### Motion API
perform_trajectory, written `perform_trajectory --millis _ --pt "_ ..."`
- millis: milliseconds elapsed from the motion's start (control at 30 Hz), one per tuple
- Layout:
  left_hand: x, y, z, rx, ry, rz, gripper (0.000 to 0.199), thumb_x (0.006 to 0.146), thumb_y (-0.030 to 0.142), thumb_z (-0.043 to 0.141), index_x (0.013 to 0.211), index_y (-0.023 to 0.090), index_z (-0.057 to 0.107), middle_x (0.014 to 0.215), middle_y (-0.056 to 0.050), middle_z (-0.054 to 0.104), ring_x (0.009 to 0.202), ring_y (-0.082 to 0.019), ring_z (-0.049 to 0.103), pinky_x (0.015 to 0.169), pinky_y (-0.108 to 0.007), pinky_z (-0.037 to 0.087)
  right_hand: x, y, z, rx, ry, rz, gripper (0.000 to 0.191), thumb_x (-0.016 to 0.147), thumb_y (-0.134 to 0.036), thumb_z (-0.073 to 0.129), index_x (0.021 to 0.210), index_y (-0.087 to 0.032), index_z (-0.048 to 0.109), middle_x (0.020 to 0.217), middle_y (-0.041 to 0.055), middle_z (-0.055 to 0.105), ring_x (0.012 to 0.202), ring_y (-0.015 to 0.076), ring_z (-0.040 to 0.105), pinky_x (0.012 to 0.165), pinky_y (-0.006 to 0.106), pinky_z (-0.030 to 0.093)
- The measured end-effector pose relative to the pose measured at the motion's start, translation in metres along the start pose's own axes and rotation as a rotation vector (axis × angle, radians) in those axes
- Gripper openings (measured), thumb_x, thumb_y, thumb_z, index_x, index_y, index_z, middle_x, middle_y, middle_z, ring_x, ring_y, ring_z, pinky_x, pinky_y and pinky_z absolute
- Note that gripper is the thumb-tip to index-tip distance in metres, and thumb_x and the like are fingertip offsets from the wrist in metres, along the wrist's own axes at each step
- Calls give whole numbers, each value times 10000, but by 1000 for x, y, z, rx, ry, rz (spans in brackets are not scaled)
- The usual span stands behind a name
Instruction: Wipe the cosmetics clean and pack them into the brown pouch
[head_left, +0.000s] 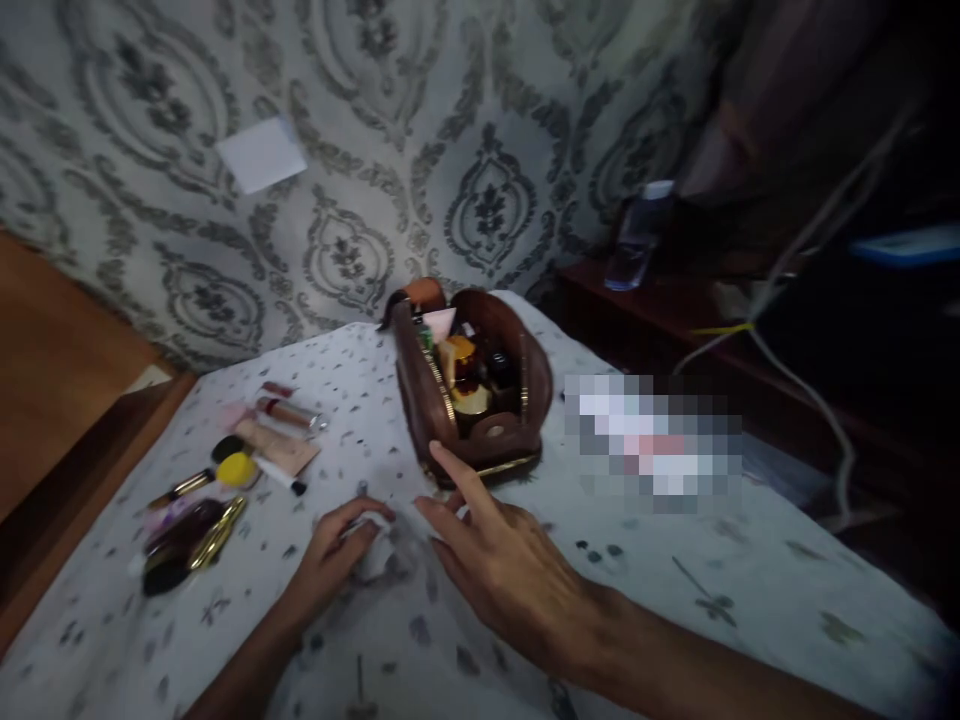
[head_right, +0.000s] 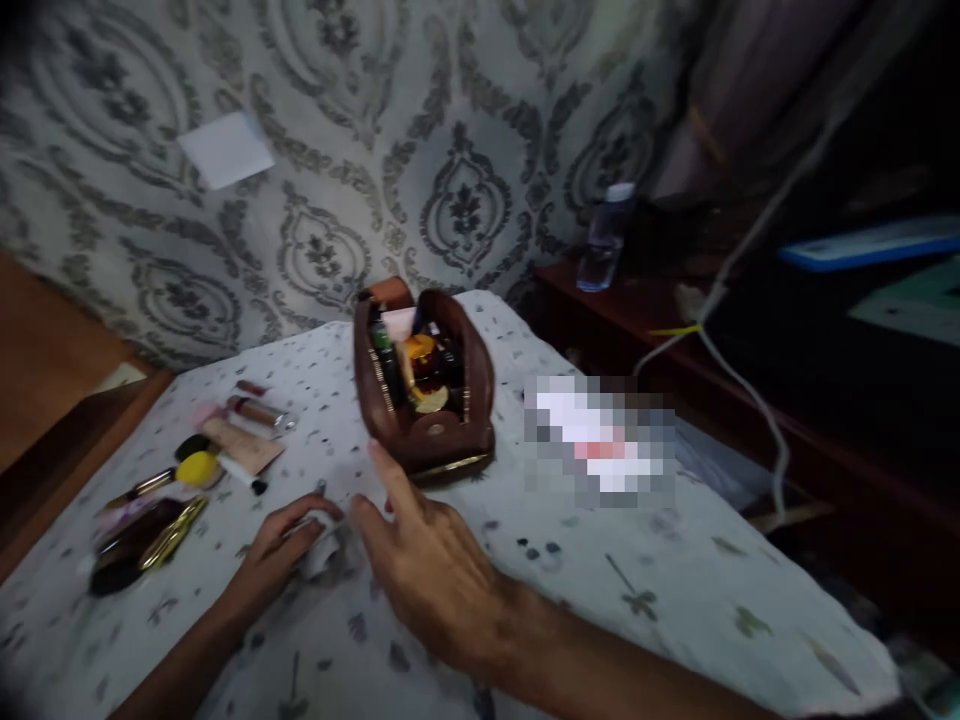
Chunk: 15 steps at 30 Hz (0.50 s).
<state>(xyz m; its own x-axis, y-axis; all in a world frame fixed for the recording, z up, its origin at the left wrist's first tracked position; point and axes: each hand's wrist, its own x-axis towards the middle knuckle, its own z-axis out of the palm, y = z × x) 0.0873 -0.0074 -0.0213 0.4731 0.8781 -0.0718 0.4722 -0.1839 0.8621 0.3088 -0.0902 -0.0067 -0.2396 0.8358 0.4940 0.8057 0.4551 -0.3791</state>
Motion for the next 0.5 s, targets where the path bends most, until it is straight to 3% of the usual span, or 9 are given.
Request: perform_trajectory --millis 67,167,333,500 --pt "1 1 2 -42 -26 88 304 876 419 526 922 177 704 916 -52 718 885 -220 635 842 -299 489 3 -7 10 9 -56 -49 289 899 -92 466 1146 -161 599 1481 221 440 896 219 705 689 354 616" --pt "0 1 3 -127 -20 140 271 888 369 512 956 170 684 958 -54 717 949 -220 633 874 -307 482 10 -19 28 30 -121 -82 229 916 -129 453 1064 -165 624 1407 206 514 845 222 718 670 378 624" --pt "-8 -3 -7 -204 -22 180 274 901 326 491 1021 161 674 880 -32 692 836 -186 619 771 -271 480 24 -36 52 161 -129 14 213 917 -167 456 1012 -173 646 1331 173 552 764 172 699 733 366 608" --pt "-24 -17 -36 -98 55 188 280 902 314 475 1022 154 671 780 -4 641 667 -151 553 662 -251 433 36 -48 68 337 -223 149 216 915 -234 464 961 -176 667 1226 139 574 673 134 661 685 329 577"
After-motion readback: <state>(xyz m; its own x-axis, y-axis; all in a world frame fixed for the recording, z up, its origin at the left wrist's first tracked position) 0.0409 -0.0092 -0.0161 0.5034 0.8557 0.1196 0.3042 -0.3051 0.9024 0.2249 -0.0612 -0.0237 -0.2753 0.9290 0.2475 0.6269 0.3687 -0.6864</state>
